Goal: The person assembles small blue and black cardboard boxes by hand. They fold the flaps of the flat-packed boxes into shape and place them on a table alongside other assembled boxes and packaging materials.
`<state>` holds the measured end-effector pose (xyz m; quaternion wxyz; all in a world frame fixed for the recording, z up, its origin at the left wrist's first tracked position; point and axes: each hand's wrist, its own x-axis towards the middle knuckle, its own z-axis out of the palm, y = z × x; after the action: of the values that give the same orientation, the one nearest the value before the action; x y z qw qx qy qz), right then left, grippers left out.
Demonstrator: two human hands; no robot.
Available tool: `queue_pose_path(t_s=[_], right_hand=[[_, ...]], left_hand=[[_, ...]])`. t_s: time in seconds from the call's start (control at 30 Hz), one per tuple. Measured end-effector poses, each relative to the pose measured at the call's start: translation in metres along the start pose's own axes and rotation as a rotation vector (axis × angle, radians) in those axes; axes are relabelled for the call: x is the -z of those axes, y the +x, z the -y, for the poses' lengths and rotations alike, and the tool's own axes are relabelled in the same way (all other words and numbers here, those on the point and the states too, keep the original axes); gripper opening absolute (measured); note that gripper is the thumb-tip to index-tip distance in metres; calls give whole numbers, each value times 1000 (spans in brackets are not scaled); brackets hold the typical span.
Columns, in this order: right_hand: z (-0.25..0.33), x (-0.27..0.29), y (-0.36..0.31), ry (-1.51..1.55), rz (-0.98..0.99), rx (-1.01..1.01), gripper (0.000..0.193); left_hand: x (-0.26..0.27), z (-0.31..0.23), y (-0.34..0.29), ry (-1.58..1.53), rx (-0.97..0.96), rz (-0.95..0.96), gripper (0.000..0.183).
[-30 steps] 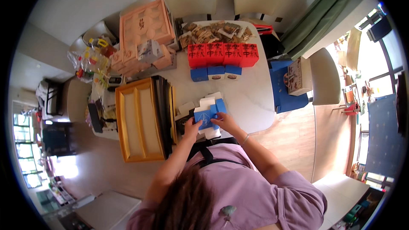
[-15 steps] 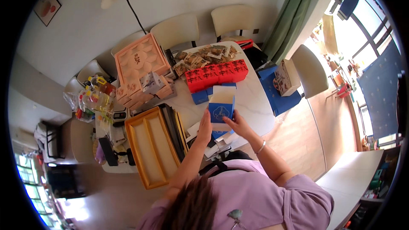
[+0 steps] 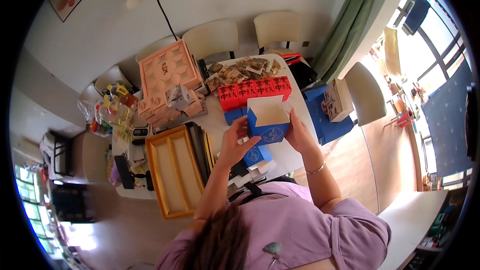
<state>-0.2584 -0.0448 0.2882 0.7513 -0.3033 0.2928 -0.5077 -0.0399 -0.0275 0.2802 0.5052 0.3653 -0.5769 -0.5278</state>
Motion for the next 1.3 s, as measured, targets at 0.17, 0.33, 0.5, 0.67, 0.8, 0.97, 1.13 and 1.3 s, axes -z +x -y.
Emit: queue_pose_path(t_s=[0.17,0.33,0.5,0.67,0.8,0.97,1.13,1.3], right_hand=[[28,4,22,-25,-23,-109,32],[45,47,51,-136,35,-225,23],[60,58,68,-273,113,-382,19],[72,66,78,-426,235,-356,18],[69,76,80,-487,208,-258,19],[58,96,80,-480,35,-89,21],[63,73,57,-559,-185,175,21],[25,55,49,-479,-213,121,24]], left_hand=[[-39,5,7,-15,-212,-254,56],[-68,1,27,310,-152,-242,46],[-89,26,39,346,-182,-387,37],[-101,29,41,252,-120,-431,29],[-97,38,50,280,-105,-371,26],[-90,25,84,448,-42,-232,22],[-102,-8,90,748,-144,-189,78],[-94,9,58,717,17,-245,100]])
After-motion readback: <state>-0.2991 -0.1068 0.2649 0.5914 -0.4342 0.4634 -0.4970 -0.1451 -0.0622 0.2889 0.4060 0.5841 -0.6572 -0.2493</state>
